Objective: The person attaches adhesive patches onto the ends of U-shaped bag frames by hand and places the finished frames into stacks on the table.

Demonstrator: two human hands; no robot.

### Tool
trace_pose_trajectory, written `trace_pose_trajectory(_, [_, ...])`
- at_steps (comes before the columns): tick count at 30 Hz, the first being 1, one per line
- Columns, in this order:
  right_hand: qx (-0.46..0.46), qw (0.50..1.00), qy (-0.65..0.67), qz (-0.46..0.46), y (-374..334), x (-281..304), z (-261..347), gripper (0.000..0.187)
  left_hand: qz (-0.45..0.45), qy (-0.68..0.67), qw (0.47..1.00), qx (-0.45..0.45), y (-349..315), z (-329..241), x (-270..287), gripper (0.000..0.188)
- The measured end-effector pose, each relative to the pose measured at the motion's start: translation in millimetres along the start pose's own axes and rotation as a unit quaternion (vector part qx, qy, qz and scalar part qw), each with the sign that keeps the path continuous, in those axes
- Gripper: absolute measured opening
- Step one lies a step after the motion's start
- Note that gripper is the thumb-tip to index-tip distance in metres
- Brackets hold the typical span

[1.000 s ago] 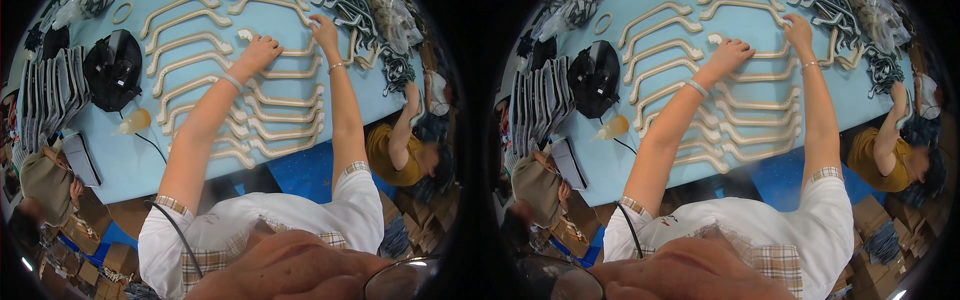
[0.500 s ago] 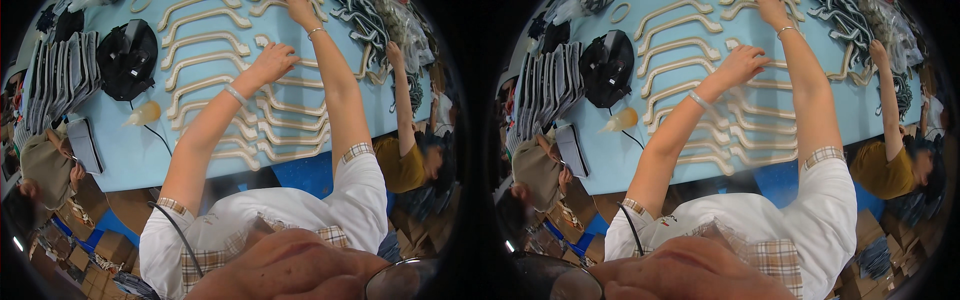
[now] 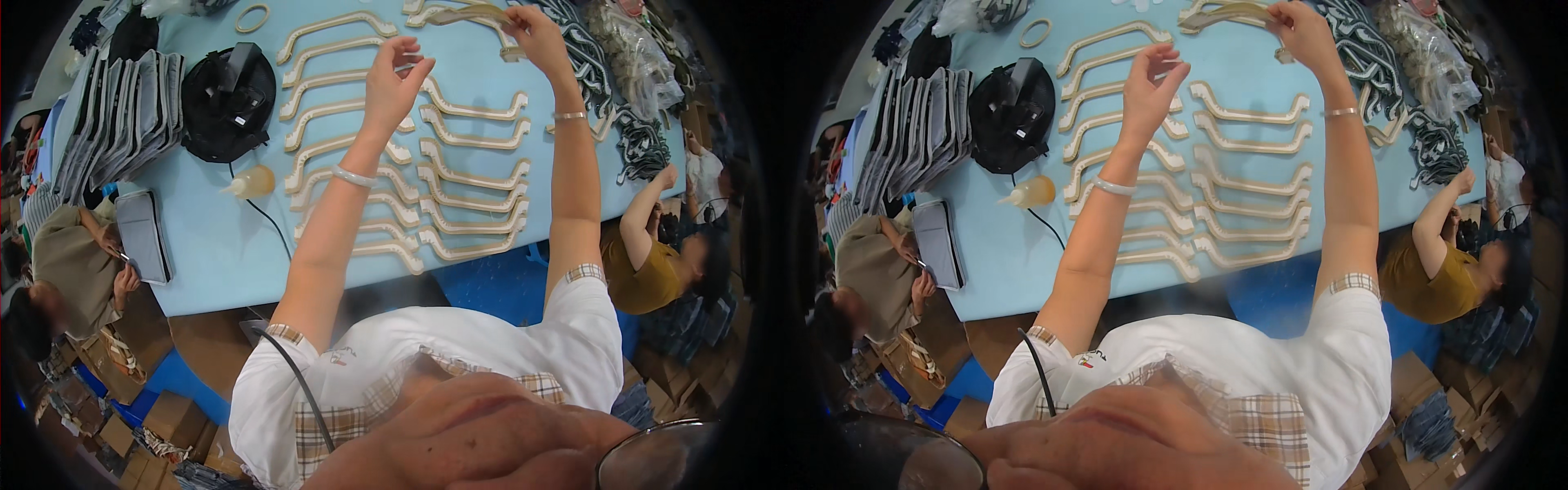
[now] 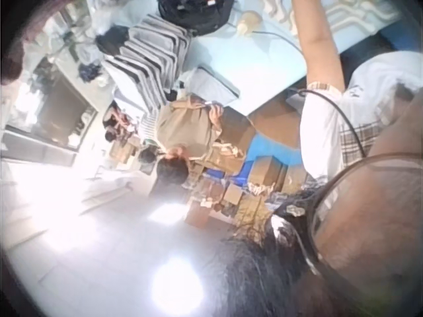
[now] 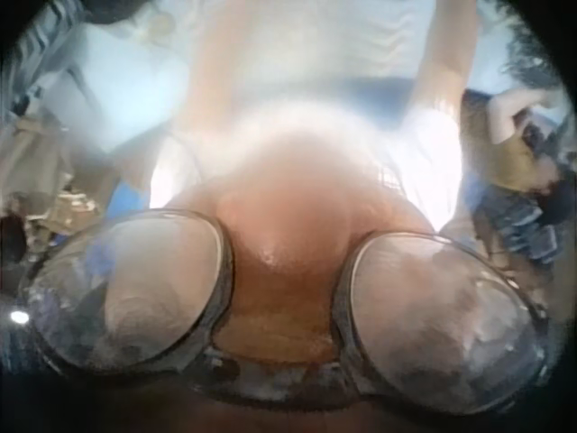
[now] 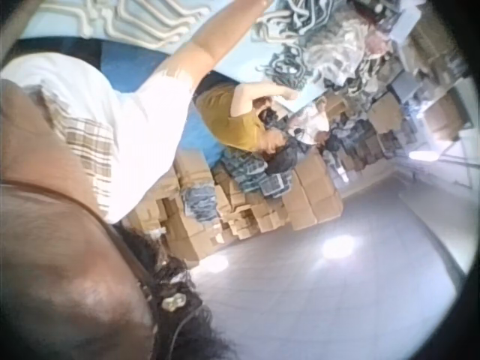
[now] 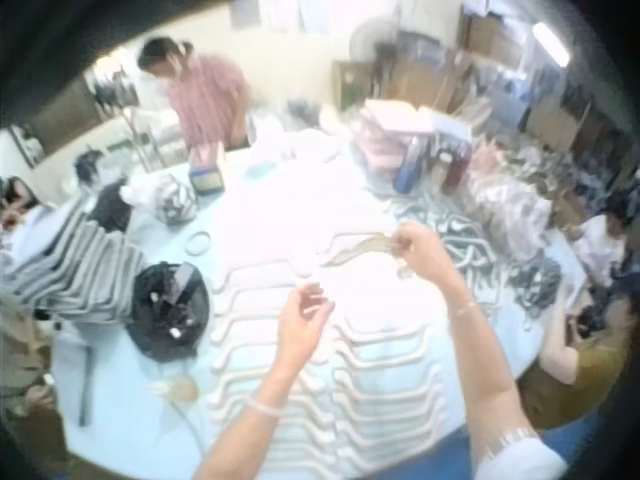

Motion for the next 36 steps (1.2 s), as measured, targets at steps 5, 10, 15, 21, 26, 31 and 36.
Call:
trace_pose_trajectory(5, [-0.015, 0.982, 0.179, 0.06, -52, 24, 76, 0.02, -0.016, -0.162, 0.982, -0.092, 1, -67, -7, 0.038])
trace_pose_trajectory(10, [-0.014, 0.912, 0.379, 0.158, -89, 9, 121, 0.023, 0.001, -0.22, 0.971, -0.096, -21, -112, 3, 0.023])
trace_pose_trajectory(15, [0.002, 0.924, 0.347, 0.16, -117, 28, 174, 0.039, 0.058, -0.198, 0.976, -0.064, -44, -138, 4, 0.021])
trace_pose_trajectory(21, [0.05, 0.901, 0.43, 0.039, -124, 43, 222, 0.025, 0.106, -0.169, 0.978, -0.067, -69, -169, -5, 0.023])
trace_pose_trajectory(26, [0.023, 0.891, 0.453, 0.018, -132, 46, 247, 0.019, 0.119, -0.067, 0.987, -0.087, -86, -191, 4, 0.036])
trace_pose_trajectory(31, [0.026, 0.904, 0.426, 0.022, -139, 53, 264, 0.019, 0.076, 0.109, 0.967, -0.217, -100, -214, 15, 0.036])
trace_pose_trajectory(36, [0.024, 0.907, 0.42, 0.029, -140, 54, 271, 0.02, 0.06, 0.197, 0.937, -0.281, -109, -228, 22, 0.037])
Point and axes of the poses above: each hand's wrist, its own y-axis towards the middle knuckle, its own x-axis out of the back of the hand, z = x × y, the point moved 6 cm from there along y, towards the middle knuckle, and after that the axes turned 15 degrees about z, right-handed, at the moved point
